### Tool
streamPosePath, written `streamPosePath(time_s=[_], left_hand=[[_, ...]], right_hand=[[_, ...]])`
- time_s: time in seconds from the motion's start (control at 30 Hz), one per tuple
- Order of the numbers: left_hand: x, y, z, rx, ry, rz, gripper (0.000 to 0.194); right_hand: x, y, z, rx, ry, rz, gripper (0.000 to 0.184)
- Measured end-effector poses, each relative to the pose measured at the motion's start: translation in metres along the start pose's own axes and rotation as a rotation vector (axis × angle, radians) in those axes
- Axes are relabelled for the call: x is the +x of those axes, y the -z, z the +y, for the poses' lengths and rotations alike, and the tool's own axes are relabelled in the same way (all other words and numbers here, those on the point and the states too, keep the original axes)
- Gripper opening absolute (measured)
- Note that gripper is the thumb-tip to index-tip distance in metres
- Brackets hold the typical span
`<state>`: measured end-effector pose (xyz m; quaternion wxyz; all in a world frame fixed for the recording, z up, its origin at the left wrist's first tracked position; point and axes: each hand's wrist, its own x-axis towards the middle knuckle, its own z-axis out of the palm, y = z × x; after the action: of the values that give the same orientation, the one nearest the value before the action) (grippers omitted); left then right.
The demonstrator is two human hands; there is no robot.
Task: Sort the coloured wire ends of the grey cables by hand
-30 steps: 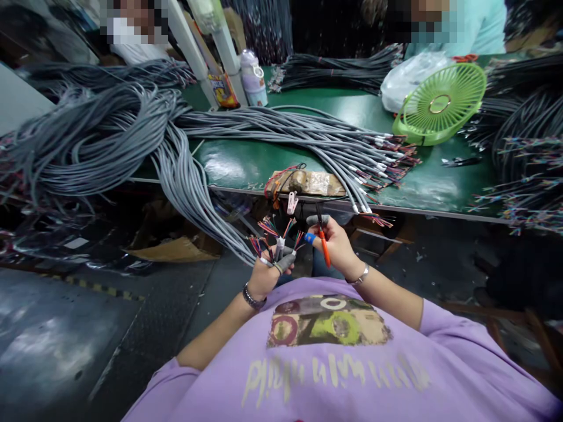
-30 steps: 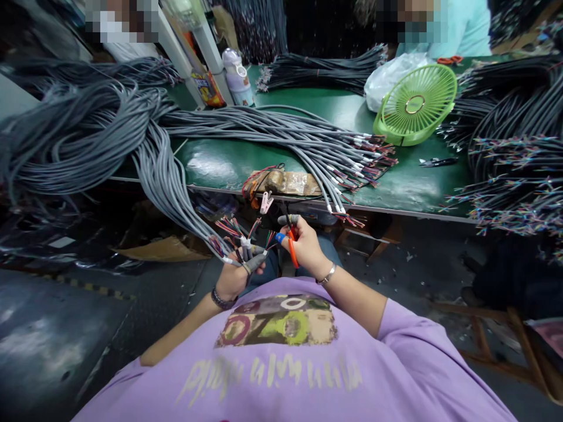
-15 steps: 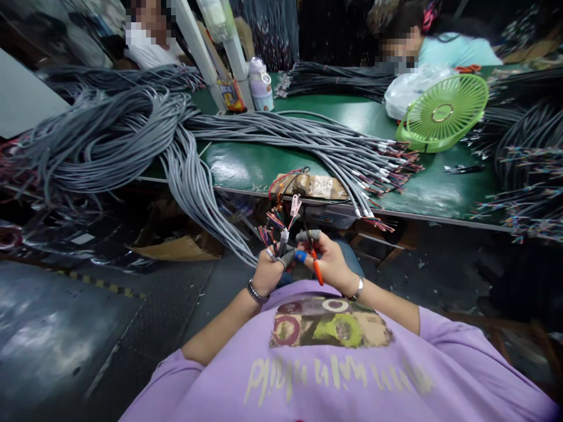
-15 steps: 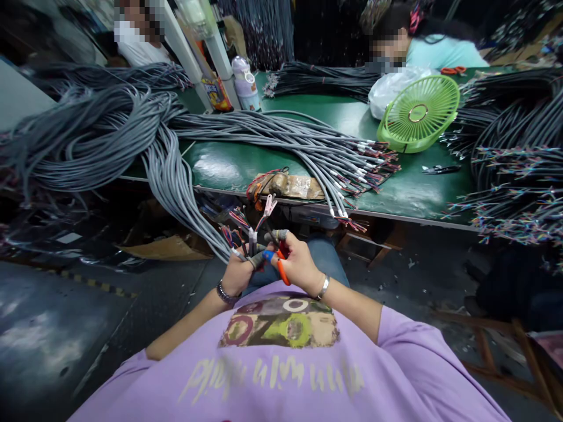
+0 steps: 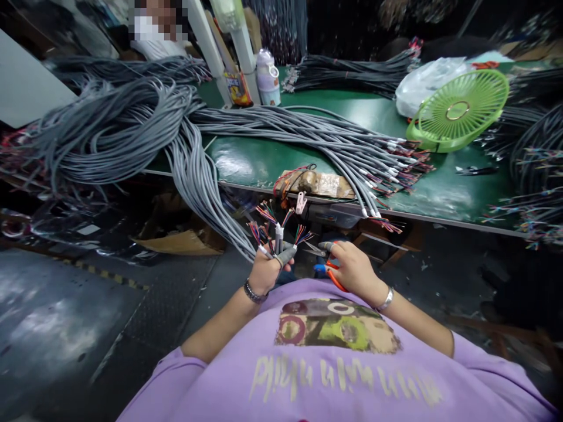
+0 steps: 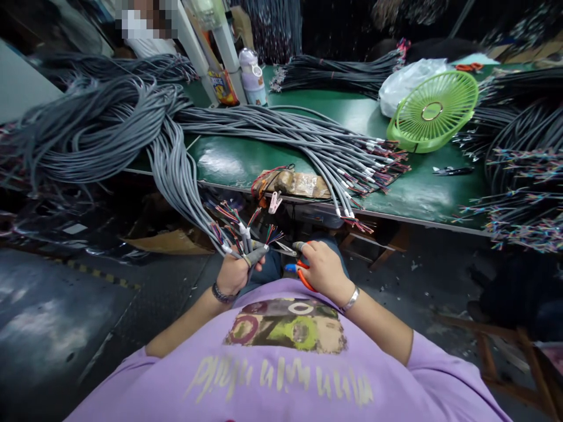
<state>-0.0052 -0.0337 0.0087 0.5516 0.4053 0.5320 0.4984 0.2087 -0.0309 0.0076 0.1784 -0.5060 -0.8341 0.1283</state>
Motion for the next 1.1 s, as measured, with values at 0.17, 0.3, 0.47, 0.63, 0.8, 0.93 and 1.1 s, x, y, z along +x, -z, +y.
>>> streamPosePath(time_s=[0.17, 0.3, 0.47, 0.63, 0.8, 0.93, 1.1], left_hand=[[-0.001, 0.002, -0.004, 0.027, 0.014, -0.025, 0.023], [-0.001, 0.003, -0.007, 0.043, 0.015, -0.035, 0.023], [0.001, 0.003, -0.006, 0.027, 0.007, -0.003, 0.022], [0.003, 0.003, -0.007, 0.030, 0.011, -0.017, 0.022], [0.001, 0.002, -0.008, 0.019, 0.005, -0.030, 0.021], [-0.001, 0.004, -0.010, 0.008, 0.002, -0.043, 0.023], [-0.001, 0.006, -0.011, 0.022, 0.015, -0.047, 0.024]], right_hand=[[0.007, -0.002, -0.007, -0.129, 0.024, -0.024, 0.041], [0.012, 0.000, -0.011, -0.153, 0.050, -0.048, 0.039], [0.006, 0.006, -0.005, -0.166, 0.031, -0.076, 0.037], [-0.004, 0.012, 0.001, -0.162, 0.001, -0.040, 0.034], [0.000, 0.014, -0.001, -0.173, -0.017, -0.055, 0.037], [0.007, 0.013, -0.005, -0.145, 0.001, -0.065, 0.040], [0.013, 0.013, -0.011, -0.156, 0.007, -0.082, 0.037]])
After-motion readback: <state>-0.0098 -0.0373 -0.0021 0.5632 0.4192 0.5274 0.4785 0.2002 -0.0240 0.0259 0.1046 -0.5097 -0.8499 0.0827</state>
